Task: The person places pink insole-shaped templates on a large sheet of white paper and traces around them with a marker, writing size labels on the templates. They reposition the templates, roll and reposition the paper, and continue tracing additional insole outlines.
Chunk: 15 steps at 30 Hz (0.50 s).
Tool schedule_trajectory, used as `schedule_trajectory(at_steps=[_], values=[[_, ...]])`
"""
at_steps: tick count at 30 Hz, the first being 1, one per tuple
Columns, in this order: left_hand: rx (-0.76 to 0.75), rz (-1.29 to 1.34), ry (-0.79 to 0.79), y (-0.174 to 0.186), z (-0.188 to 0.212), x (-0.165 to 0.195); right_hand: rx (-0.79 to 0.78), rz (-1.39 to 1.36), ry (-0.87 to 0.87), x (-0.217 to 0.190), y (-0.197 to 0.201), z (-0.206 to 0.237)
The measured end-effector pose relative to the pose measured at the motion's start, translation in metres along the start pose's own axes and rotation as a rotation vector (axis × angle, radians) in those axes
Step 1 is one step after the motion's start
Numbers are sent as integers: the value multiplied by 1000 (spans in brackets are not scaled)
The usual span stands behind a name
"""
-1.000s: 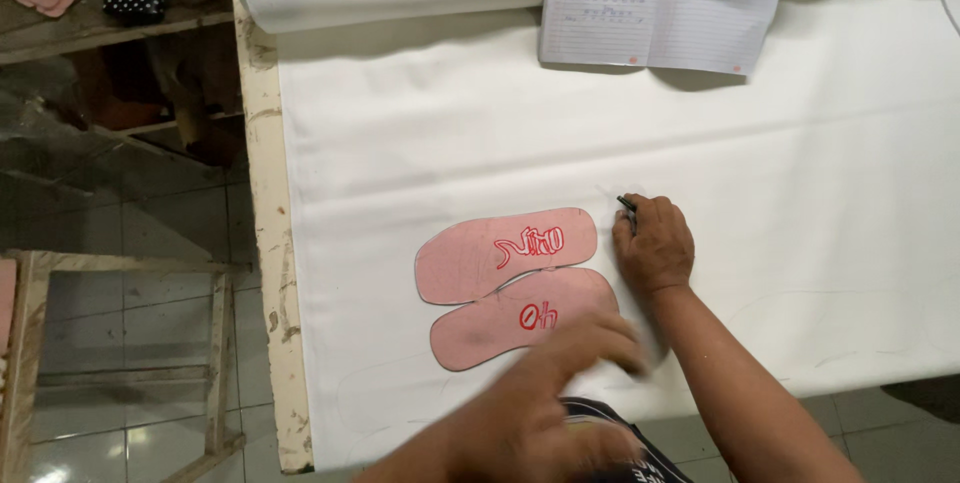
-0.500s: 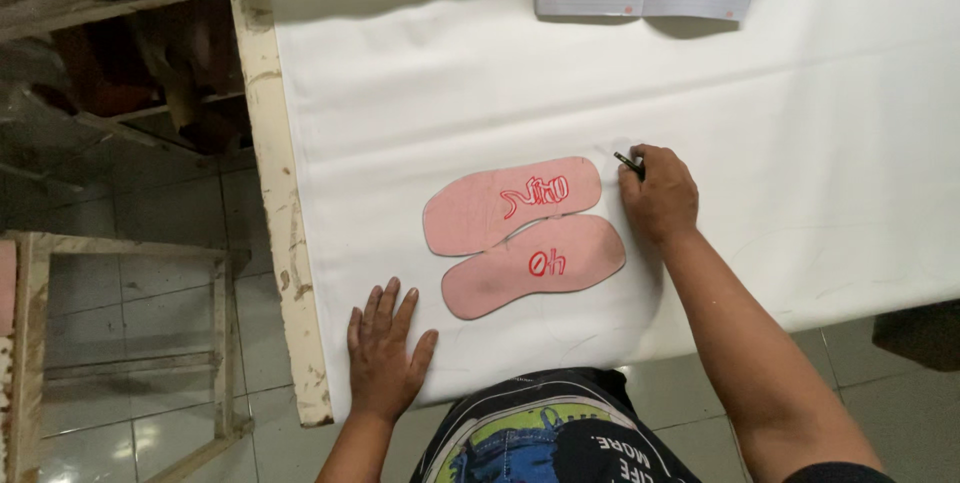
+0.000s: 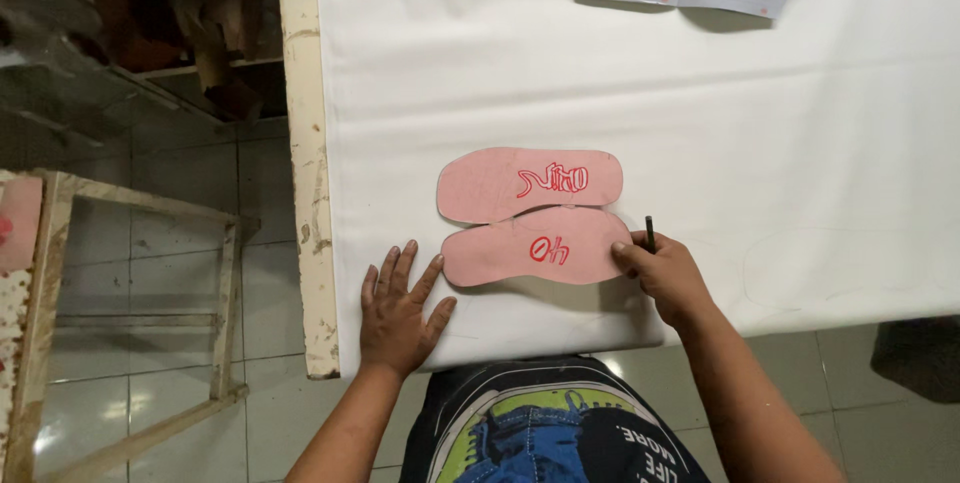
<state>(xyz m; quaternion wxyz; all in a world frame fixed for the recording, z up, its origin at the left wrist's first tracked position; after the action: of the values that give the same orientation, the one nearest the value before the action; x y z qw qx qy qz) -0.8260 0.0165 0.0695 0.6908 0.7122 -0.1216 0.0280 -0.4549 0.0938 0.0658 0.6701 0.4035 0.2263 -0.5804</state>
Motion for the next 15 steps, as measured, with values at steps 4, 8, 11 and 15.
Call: schedule_trajectory(at_steps=[4,8,11,15], values=[[14,74,55,-3,0,-1,-97,-283,99,-9,21,-14],[39,105,78,-5,4,-3,-4,-507,127,-22,32,-40],[56,129,88,-6,5,-5,102,-74,222,-34,21,-45],[66,151,84,-1,5,-3,152,148,165,-50,2,-21]])
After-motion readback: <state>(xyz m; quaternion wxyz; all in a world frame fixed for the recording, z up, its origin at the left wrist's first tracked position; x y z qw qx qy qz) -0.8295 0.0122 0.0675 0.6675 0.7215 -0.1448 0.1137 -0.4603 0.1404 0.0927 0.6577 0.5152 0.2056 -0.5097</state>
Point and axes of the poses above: each hand's wrist, its own z-axis away from the middle knuckle, its own y-axis out of the back of the hand, x = y × z, the point moved 2 cm from there along -z, towards the middle knuckle, and after that the axes turned 1 degree about z, right-handed, at the moved point
